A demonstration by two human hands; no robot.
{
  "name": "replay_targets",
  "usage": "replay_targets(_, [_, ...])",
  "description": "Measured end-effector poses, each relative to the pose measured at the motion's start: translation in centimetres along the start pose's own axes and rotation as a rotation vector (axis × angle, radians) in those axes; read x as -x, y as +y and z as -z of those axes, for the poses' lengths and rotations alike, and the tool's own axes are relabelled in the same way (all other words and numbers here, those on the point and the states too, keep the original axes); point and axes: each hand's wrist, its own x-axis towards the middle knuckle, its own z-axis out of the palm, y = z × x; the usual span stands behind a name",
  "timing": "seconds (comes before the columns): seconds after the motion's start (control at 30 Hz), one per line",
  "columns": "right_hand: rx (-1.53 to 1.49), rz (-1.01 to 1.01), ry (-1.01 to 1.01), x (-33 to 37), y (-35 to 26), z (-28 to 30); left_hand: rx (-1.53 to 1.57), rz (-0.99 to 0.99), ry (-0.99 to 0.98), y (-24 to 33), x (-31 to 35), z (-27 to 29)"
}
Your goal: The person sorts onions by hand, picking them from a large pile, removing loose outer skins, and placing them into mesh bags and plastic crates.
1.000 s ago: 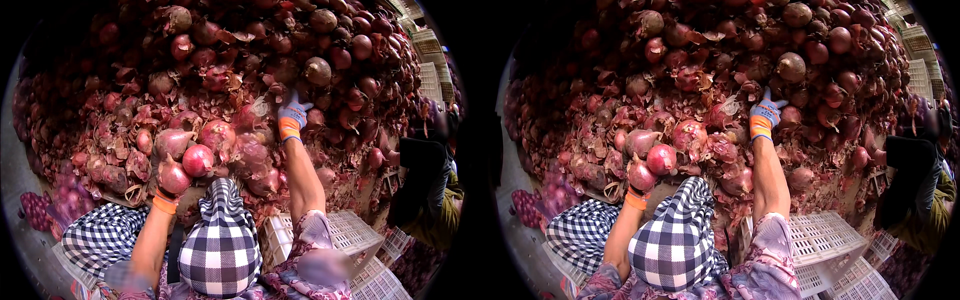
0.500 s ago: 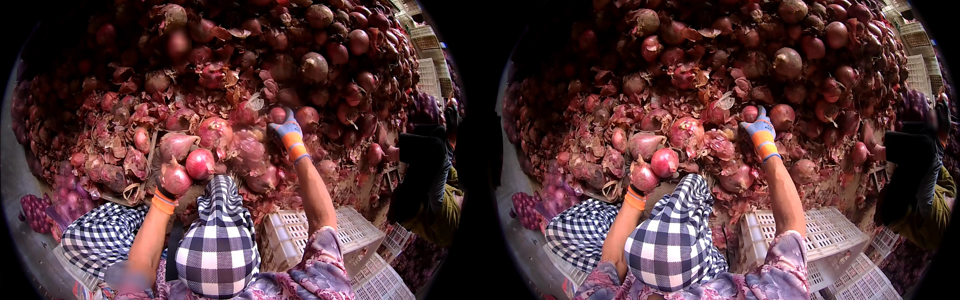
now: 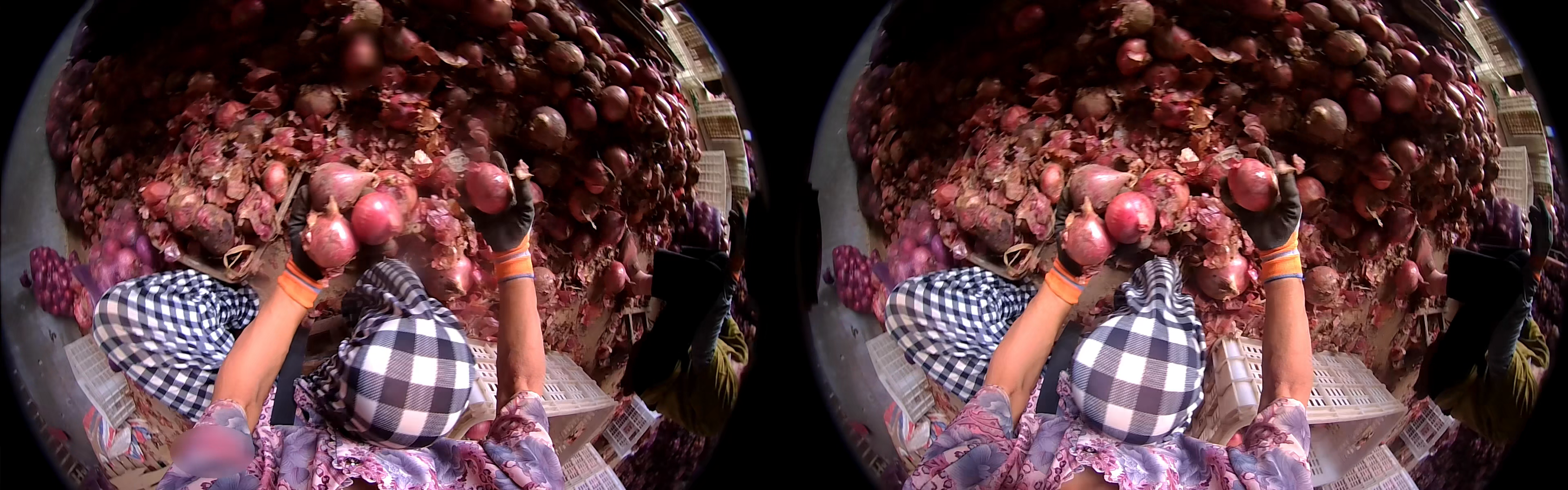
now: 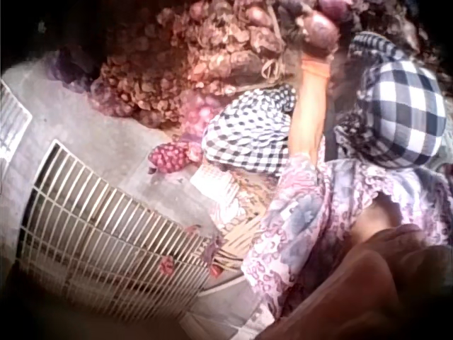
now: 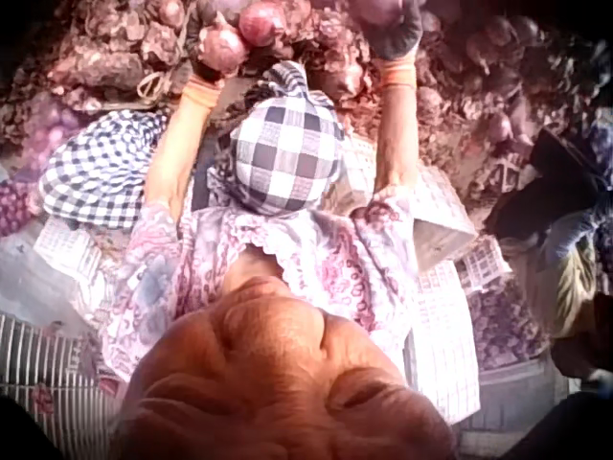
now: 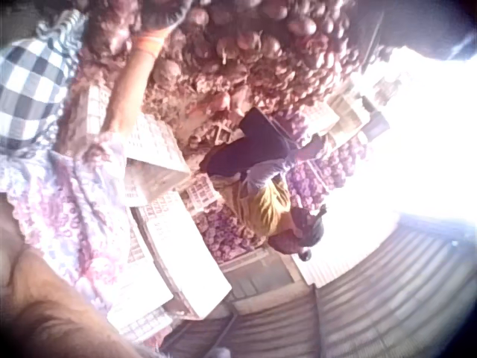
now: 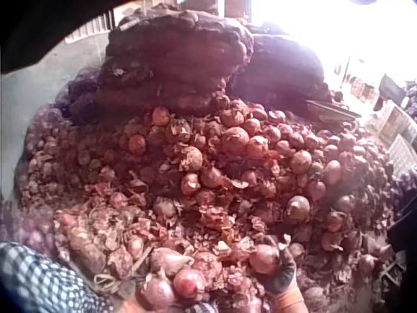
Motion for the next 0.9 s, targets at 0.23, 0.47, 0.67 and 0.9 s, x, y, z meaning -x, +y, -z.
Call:
replay_targets(0.23, [0.828,0.169,-0.304,-0.8,4.1,-6.0,1.367,0.014,-0.408,9.5,2.0,1.6])
replay_targets(0.47, [1.264,-0.117,-0.625,4.9,7.5,-28.3,1.418,-0.361,-0.627,17.5,9.1,8.1])
replay_targets(0.67, [1.15,-0.082,-0.984,7.9,16.1,-34.3,1.381,-0.941,-0.486,18.0,14.2,16.1])
replay_targets(0.9, [0.85,-0.522,-0.997,8.9,27.1,-36.6,-0.783,-0.927,1.273,12.5,24.2,25.9])
